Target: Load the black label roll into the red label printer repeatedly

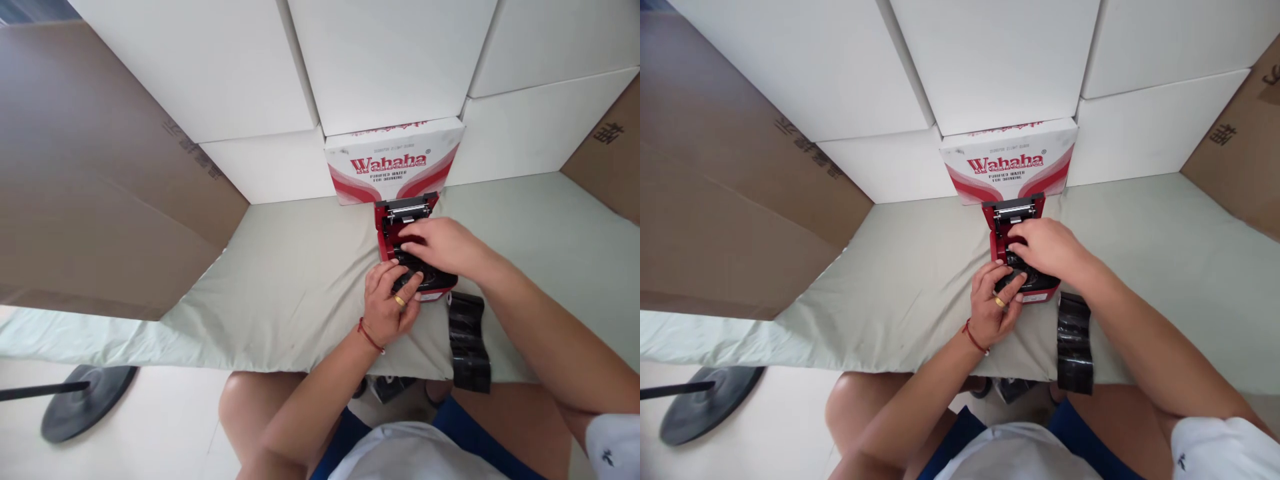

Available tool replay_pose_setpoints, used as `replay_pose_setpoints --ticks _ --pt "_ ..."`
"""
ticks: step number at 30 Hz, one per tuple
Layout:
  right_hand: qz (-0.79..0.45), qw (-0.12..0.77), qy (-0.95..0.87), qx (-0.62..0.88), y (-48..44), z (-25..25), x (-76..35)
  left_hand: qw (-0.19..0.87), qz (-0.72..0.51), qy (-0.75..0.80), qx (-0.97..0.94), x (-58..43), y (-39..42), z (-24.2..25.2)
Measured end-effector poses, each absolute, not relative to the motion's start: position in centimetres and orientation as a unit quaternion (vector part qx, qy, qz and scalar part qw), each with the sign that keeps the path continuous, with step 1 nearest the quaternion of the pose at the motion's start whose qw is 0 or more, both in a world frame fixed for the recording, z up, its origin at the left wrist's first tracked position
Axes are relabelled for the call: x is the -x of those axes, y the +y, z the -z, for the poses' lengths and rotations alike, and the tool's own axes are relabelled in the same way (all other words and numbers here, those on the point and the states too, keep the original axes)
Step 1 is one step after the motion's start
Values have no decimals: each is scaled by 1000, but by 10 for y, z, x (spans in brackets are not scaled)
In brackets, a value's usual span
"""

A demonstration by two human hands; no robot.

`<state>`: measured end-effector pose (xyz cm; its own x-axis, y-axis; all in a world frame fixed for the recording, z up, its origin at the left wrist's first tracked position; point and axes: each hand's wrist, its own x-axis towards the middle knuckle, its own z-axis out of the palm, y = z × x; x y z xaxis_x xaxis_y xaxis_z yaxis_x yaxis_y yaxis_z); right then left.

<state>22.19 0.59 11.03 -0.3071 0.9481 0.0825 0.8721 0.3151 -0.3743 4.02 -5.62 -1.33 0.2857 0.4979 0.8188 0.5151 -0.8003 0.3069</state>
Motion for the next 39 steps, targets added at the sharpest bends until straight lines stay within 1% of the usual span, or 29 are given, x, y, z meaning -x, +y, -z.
replay_pose_setpoints --ticks 2,4,5,6,8,11,13,17,21,27,35,39 --pt "-119 256 -764 581 0 -121 -235 15 501 -318 805 -41 -57 13" --pt "-68 379 -707 593 4 -126 -246 17 495 -323 807 -43 -57 12" --pt "-41 418 -689 591 10 -126 -250 21 495 -326 805 -44 -57 12" --pt "-22 437 -685 583 17 -123 -253 29 496 -328 803 -44 -57 11" --pt "-29 432 -709 556 31 -113 -255 53 503 -328 798 -46 -57 10" --pt "-87 421 -746 509 35 -98 -252 82 505 -329 794 -47 -57 8" --pt "-111 429 -750 491 22 -94 -251 93 504 -332 792 -47 -58 7" --pt "-110 428 -773 455 -17 -86 -262 109 509 -331 787 -45 -59 9" --pt "-119 425 -798 411 -41 -62 -275 108 495 -335 795 -42 -61 12" --pt "-136 456 -778 411 -48 -35 -275 106 482 -341 800 -39 -63 10" --pt "-107 468 -761 436 -49 -33 -265 73 469 -329 816 -41 -60 10" --pt "-82 482 -757 432 -53 -33 -261 62 510 -313 799 -39 -57 12"
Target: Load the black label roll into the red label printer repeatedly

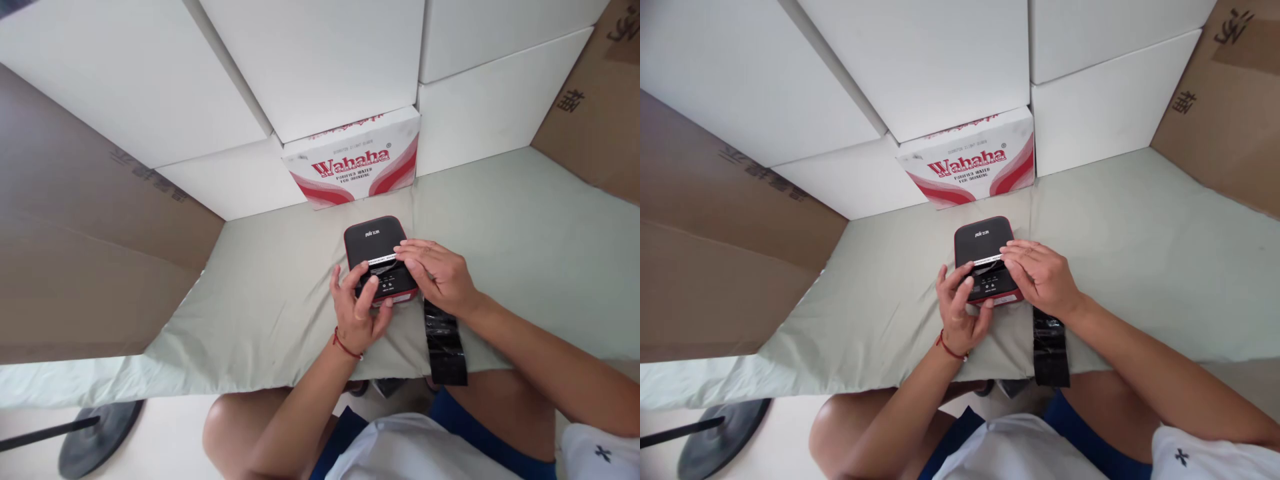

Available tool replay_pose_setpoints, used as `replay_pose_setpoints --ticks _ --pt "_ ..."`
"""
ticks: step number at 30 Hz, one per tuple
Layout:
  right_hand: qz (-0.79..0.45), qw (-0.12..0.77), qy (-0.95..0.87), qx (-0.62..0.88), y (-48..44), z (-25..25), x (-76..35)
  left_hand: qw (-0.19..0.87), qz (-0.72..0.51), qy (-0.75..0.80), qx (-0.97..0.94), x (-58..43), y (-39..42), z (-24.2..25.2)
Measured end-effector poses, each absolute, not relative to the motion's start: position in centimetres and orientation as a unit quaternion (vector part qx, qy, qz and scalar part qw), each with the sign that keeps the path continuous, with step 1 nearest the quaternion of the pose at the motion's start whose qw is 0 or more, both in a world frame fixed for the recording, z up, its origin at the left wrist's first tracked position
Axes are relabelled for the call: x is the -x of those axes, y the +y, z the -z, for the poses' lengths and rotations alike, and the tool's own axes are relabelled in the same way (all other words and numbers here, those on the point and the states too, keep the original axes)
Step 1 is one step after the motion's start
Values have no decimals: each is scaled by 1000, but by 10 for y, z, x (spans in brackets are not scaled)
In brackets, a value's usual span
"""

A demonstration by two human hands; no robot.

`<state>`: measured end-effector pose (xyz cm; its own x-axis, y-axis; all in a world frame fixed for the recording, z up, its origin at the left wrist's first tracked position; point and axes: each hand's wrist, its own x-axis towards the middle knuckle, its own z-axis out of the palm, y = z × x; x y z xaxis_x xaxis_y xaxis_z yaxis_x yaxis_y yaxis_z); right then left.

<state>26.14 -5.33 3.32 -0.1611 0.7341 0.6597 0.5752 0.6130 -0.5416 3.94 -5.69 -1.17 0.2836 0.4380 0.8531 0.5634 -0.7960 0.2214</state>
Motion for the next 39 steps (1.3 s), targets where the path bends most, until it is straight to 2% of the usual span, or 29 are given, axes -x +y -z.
replay_pose_setpoints --ticks 3,9,14,17,22,28,33,39 --pt "-77 471 -760 441 -58 -33 -262 27 526 -332 782 -35 -55 11" --pt "-121 489 -740 445 -63 -30 -262 -132 547 -395 727 -33 -55 2" --pt "-128 484 -755 424 -63 -30 -258 -152 557 -407 708 -32 -49 1" --pt "-113 481 -789 364 -67 -28 -256 -248 602 -376 659 -29 -42 9" --pt "-56 525 -783 330 -75 -21 -257 -398 658 -341 541 -29 -28 16" --pt "-10 524 -790 319 -77 -23 -260 -537 608 -341 475 -27 -21 11" --pt "23 529 -792 303 -74 -21 -260 -584 580 -342 454 -27 -22 13" --pt "21 502 -827 252 -67 -28 -262 -568 593 -342 456 -28 -19 21"
